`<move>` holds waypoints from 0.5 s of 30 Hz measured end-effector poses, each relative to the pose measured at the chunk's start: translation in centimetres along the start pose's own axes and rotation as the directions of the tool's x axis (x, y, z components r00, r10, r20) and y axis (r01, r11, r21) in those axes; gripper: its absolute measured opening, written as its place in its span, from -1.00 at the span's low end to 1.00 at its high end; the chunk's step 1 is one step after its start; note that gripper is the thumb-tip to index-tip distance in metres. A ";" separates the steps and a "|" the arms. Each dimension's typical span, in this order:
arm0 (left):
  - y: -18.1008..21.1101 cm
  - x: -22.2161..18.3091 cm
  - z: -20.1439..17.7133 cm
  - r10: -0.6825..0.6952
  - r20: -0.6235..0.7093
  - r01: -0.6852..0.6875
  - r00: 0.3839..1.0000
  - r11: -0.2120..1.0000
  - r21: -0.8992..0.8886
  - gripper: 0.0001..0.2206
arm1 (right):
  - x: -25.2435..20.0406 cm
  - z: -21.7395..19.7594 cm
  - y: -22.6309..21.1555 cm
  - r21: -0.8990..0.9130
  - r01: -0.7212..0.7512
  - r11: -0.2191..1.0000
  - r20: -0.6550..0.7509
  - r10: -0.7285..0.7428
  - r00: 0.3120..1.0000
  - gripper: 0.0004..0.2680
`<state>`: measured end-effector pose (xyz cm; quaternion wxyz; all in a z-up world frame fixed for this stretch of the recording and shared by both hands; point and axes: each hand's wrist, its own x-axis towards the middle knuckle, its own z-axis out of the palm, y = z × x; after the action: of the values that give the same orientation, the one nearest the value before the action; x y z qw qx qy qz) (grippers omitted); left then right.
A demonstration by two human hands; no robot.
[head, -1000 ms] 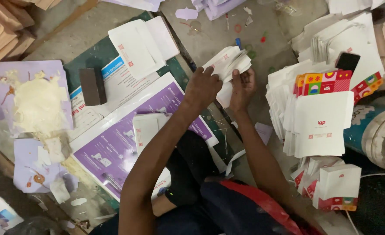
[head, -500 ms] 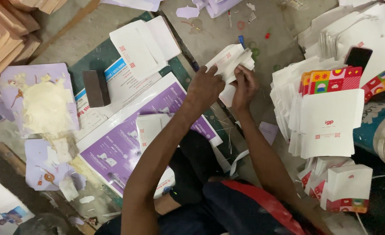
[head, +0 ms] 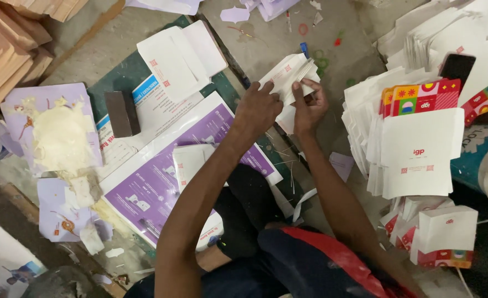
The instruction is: Fold and organize paper items, potentially cards or small packaging boxes.
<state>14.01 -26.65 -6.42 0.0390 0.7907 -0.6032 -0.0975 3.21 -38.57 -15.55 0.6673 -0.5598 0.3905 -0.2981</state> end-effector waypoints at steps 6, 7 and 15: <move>-0.2 0.0 -0.5 0.029 0.000 -0.029 1.000 0.999 0.028 -0.87 | 0.2 -0.1 0.0 0.021 0.025 0.999 0.022 -0.025 0.999 -0.72; -0.4 0.1 -0.2 0.033 0.000 -0.033 0.999 0.999 0.027 -0.87 | 0.3 0.1 -0.5 0.021 0.026 0.999 0.018 -0.026 0.999 -0.72; -0.6 -0.1 -0.1 0.034 -0.052 -0.035 0.998 0.999 -0.027 -0.87 | 0.0 0.5 -1.4 -0.117 -0.069 0.991 -0.015 0.068 0.998 -0.80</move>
<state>14.53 -26.43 -6.45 0.0673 0.7818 -0.6140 -0.0850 3.65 -38.58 -14.13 0.6409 -0.5826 0.4300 -0.2547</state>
